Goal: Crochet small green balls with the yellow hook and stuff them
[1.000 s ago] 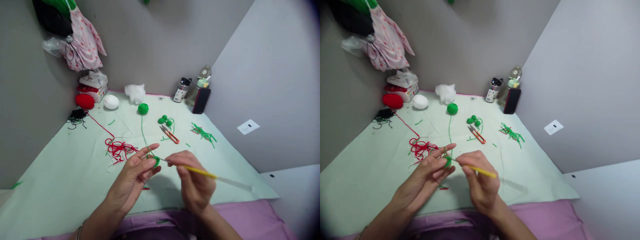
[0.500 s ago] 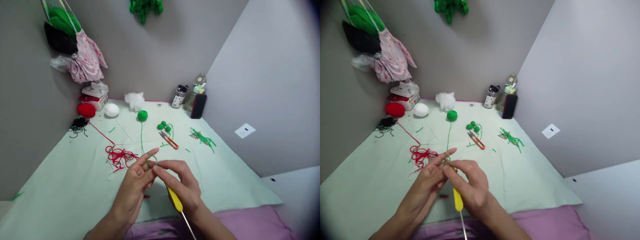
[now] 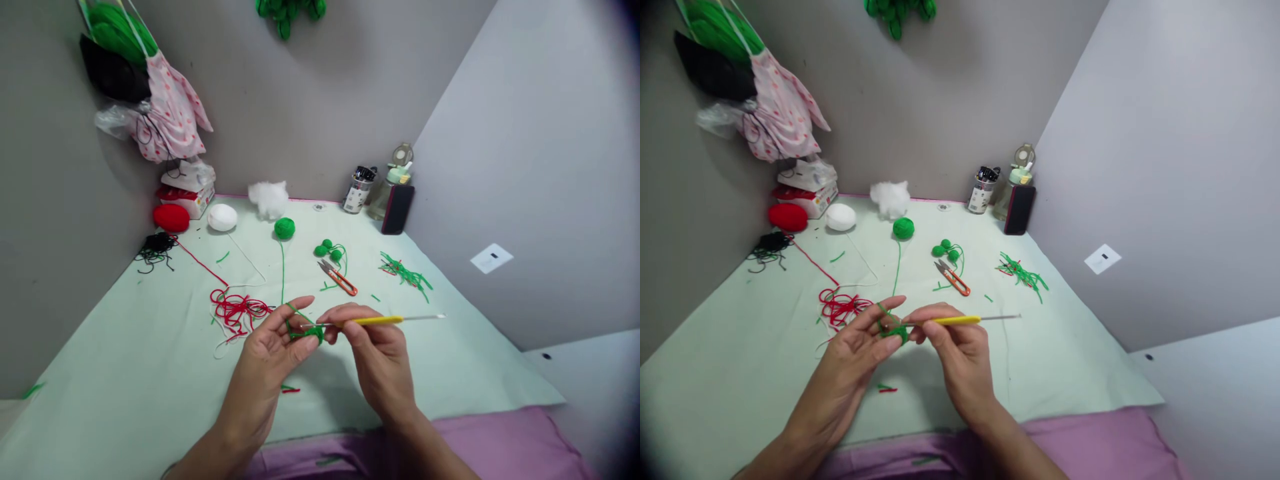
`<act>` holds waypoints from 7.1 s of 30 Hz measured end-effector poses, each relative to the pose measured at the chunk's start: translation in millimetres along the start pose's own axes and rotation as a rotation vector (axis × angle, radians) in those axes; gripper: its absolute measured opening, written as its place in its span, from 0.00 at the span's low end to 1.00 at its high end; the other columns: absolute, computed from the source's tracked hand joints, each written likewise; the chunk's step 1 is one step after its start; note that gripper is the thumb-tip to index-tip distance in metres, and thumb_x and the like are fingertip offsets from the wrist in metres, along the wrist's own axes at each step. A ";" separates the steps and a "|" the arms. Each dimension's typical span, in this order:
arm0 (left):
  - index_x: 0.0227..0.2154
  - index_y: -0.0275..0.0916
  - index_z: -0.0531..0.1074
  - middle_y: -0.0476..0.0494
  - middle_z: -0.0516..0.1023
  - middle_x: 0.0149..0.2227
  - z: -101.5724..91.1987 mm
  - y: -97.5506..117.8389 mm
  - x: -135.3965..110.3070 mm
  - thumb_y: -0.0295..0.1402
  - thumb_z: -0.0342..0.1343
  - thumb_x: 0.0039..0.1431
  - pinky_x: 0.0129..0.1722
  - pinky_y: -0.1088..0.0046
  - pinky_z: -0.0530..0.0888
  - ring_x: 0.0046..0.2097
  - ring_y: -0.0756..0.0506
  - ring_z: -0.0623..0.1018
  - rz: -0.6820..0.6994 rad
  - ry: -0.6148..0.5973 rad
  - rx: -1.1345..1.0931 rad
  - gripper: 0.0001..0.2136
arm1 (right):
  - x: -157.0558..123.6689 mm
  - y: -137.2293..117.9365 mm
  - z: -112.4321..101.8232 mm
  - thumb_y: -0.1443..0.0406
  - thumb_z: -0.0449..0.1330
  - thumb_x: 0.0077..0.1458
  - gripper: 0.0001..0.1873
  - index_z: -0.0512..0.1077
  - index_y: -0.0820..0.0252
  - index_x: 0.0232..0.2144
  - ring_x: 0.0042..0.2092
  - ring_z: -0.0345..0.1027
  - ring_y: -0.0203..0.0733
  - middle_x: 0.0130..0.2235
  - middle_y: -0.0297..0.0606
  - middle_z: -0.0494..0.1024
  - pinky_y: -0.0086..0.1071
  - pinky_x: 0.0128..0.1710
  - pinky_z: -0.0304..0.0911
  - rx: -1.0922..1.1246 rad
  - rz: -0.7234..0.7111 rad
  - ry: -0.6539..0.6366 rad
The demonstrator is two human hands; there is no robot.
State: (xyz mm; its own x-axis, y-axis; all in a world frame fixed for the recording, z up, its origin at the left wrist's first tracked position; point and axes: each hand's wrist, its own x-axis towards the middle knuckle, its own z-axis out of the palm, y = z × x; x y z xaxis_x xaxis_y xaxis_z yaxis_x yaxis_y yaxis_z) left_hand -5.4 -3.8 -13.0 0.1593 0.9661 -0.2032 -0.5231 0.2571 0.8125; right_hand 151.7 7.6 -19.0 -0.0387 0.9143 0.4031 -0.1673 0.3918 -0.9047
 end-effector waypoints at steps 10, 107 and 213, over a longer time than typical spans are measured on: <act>0.50 0.48 0.82 0.50 0.75 0.35 -4.8 0.7 -0.3 0.36 0.72 0.55 0.46 0.73 0.71 0.42 0.49 0.75 0.031 -0.005 0.059 0.18 | -3.4 -5.7 -4.8 0.63 0.55 0.72 0.12 0.79 0.54 0.43 0.35 0.78 0.35 0.39 0.36 0.84 0.30 0.39 0.75 -0.043 -0.022 -0.010; 0.56 0.44 0.79 0.49 0.76 0.36 3.8 9.1 -5.3 0.34 0.75 0.49 0.44 0.76 0.74 0.38 0.51 0.74 -0.177 -0.003 -0.197 0.29 | -13.3 -8.7 -6.3 0.75 0.58 0.67 0.17 0.78 0.58 0.53 0.46 0.80 0.44 0.46 0.45 0.84 0.36 0.42 0.79 -0.693 -0.649 -0.142; 0.59 0.47 0.74 0.52 0.76 0.35 4.8 7.3 -3.0 0.33 0.72 0.55 0.49 0.71 0.72 0.41 0.49 0.77 -0.005 -0.004 -0.039 0.28 | -1.9 3.0 6.1 0.62 0.62 0.67 0.06 0.79 0.55 0.39 0.32 0.76 0.37 0.37 0.38 0.84 0.32 0.33 0.74 0.129 -0.052 0.078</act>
State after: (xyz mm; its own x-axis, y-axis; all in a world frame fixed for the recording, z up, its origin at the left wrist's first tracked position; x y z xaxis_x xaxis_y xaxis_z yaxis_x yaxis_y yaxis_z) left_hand -5.8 -4.9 -3.8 0.1657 0.9647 -0.2048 -0.5546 0.2629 0.7895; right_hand 145.3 6.4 -21.6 0.0488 0.9003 0.4326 -0.2925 0.4270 -0.8556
